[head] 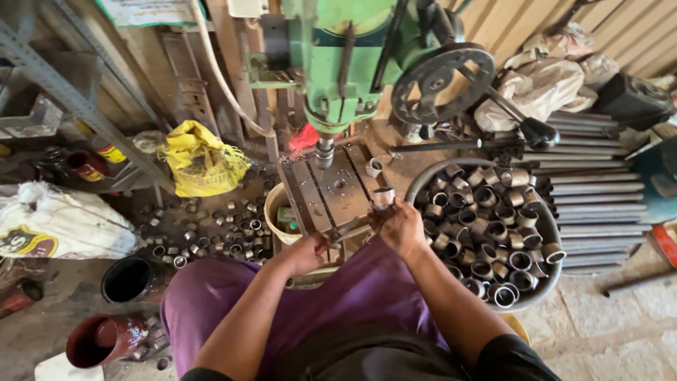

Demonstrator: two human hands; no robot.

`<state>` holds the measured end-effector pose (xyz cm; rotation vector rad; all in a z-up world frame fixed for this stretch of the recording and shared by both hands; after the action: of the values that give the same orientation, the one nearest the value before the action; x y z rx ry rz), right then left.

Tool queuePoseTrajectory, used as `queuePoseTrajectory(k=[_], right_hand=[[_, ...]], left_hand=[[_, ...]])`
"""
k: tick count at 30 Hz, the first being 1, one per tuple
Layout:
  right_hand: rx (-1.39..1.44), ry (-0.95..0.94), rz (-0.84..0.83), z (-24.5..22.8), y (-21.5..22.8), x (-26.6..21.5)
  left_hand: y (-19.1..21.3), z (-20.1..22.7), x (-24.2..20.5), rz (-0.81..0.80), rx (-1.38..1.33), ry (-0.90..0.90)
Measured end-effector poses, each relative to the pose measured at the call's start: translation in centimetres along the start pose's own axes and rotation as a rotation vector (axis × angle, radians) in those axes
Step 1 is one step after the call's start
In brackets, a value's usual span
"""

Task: The person operates a drill press to machine small cylindrical metal parts. They pick up a part from a large bowl, place it under the drill bit, lower the drill using a handwheel, and then remove the finished part to place it in a separate container.

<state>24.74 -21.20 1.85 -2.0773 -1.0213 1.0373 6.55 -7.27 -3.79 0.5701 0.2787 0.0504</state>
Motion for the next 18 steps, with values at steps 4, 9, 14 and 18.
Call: queuePoseTrajectory(k=[4, 9, 14, 18], right_hand=[[-0.064, -0.090, 0.061, 2.2, -1.7, -0.1], [0.005, -0.205, -0.101, 4.8, -3.3, -0.3], [-0.009, -0.181, -0.223, 5.6, -3.8, 0.0], [-0.071, -0.179, -0.114, 5.8, -3.0, 0.5]], left_hand=[[-1.5, -0.4, 1.2, -0.006, -0.062, -0.084], [-1.6, -0.3, 1.6, 0.031, -0.272, -0.069], [-0.5, 0.3, 1.6, 0.105, -0.246, -0.138], [0.8, 1.7, 0.3, 0.182, -0.262, -0.035]])
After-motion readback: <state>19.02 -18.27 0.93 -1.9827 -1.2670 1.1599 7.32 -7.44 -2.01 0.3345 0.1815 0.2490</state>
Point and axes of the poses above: each hand's wrist, its own x-axis towards the middle knuckle, its own y-axis out of the back of the hand, z = x × y, the point moved 8 cm from there along x, towards the middle knuckle, and after that the axes turned 10 degrees about -y, right-handed, at the moved point
